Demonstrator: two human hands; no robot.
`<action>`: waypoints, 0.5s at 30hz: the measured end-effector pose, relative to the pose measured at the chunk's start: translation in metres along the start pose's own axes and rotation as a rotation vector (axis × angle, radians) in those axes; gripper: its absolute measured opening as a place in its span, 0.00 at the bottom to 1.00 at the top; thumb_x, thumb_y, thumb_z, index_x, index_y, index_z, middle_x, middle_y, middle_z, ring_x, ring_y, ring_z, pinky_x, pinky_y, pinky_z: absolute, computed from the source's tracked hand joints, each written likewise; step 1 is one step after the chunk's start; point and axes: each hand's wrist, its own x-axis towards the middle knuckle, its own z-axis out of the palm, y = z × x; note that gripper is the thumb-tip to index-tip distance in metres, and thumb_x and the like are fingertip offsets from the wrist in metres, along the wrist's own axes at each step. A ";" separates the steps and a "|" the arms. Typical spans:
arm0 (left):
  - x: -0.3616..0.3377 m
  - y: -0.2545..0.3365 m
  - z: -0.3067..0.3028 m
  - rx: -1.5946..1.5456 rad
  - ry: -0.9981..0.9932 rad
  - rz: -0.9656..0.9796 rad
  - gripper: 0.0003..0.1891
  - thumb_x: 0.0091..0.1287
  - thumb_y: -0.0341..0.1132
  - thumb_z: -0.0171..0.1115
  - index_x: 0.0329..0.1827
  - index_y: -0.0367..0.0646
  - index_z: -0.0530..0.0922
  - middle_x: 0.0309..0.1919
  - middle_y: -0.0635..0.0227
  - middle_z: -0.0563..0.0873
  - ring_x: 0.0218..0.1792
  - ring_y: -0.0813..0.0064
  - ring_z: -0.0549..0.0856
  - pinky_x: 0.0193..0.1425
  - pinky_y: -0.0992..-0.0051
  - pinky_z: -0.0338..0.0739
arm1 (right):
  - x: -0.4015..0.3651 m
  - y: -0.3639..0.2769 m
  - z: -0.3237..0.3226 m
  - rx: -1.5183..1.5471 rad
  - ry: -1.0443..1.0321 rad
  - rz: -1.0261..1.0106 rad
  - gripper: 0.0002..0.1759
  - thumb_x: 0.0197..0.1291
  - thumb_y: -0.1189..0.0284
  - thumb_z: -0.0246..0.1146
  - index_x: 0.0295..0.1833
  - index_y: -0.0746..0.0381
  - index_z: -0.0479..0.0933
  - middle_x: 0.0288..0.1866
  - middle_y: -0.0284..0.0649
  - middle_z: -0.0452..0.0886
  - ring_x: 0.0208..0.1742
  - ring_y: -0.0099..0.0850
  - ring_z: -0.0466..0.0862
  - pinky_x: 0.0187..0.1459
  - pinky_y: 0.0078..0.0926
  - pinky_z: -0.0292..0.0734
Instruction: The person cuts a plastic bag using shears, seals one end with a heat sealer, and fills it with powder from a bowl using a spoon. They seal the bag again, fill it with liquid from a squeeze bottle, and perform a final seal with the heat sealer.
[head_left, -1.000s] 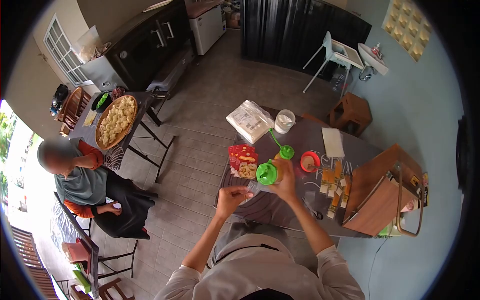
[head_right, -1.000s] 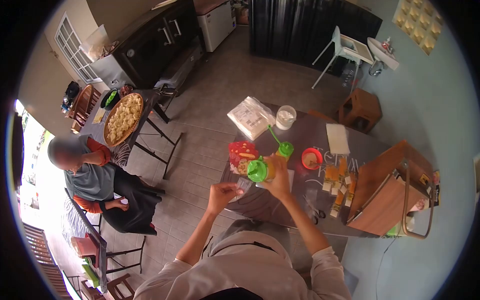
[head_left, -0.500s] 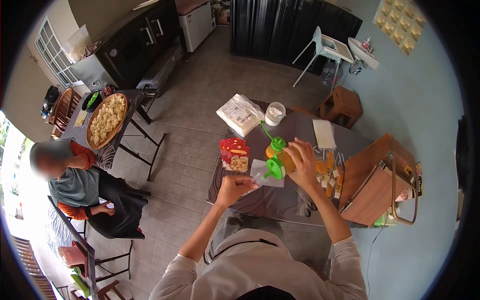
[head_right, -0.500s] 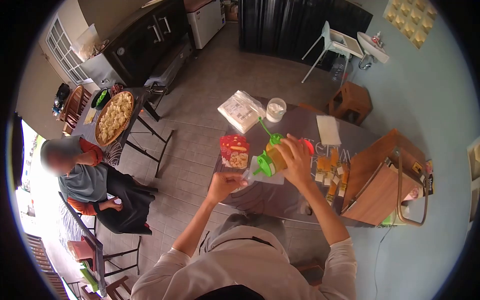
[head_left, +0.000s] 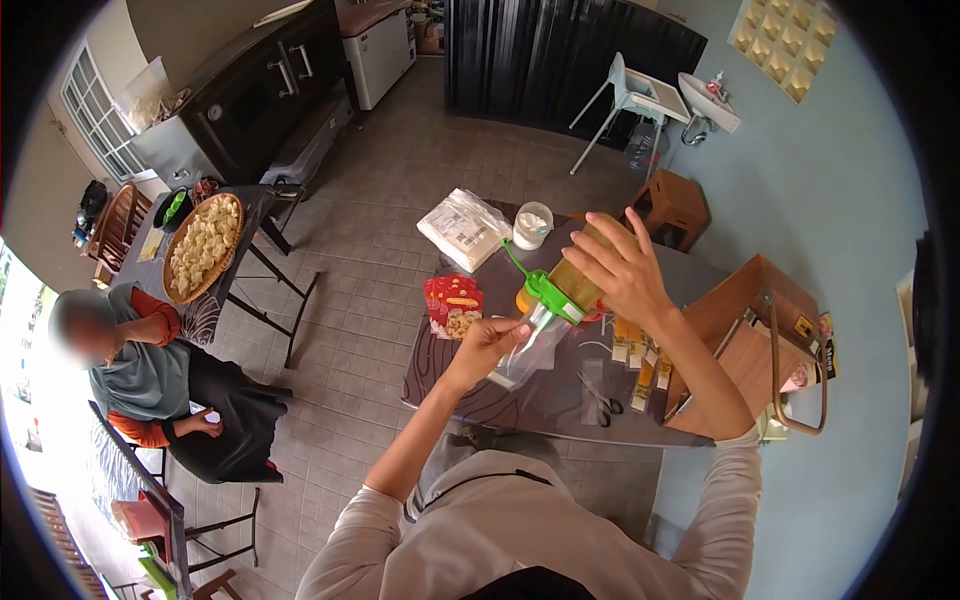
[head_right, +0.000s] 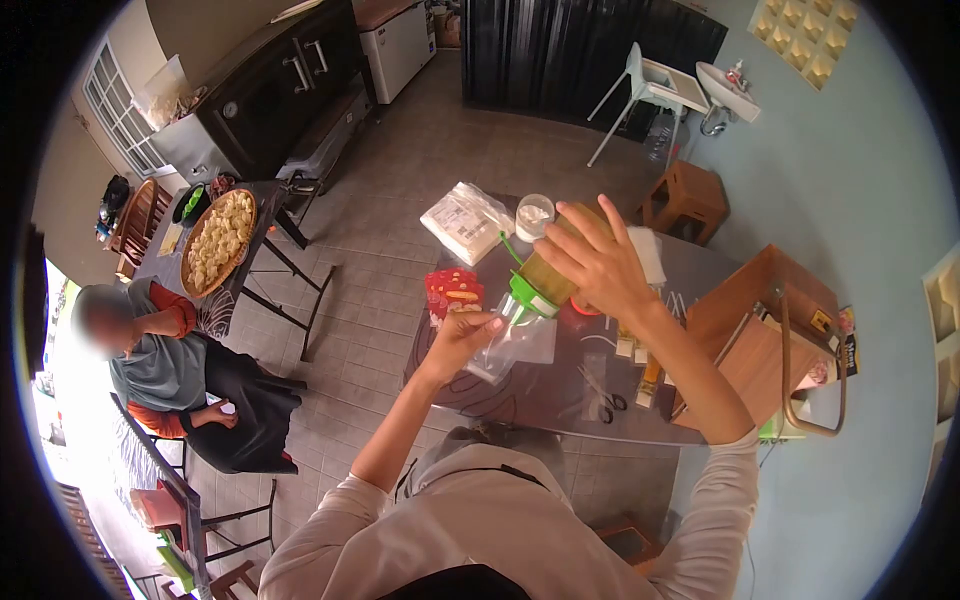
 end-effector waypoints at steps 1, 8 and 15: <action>0.002 0.000 0.001 0.022 0.008 0.039 0.14 0.64 0.38 0.55 0.39 0.33 0.79 0.22 0.80 0.73 0.26 0.90 0.67 0.30 0.86 0.62 | 0.002 0.003 -0.002 -0.015 0.004 -0.019 0.16 0.44 0.74 0.57 0.43 0.54 0.76 0.46 0.30 0.76 0.59 0.32 0.68 0.63 0.51 0.53; 0.011 0.005 0.009 -0.055 0.029 -0.007 0.14 0.64 0.39 0.55 0.34 0.34 0.79 0.21 0.80 0.72 0.25 0.89 0.66 0.29 0.85 0.61 | 0.011 0.009 -0.012 -0.077 0.038 -0.050 0.14 0.44 0.72 0.57 0.41 0.53 0.76 0.44 0.30 0.76 0.59 0.32 0.68 0.63 0.53 0.52; 0.012 0.006 0.007 -0.073 -0.007 0.008 0.13 0.64 0.38 0.55 0.37 0.35 0.80 0.21 0.79 0.74 0.25 0.90 0.67 0.29 0.85 0.62 | 0.011 0.012 -0.011 -0.097 0.029 -0.055 0.13 0.44 0.71 0.58 0.40 0.52 0.76 0.44 0.29 0.76 0.58 0.32 0.69 0.62 0.55 0.51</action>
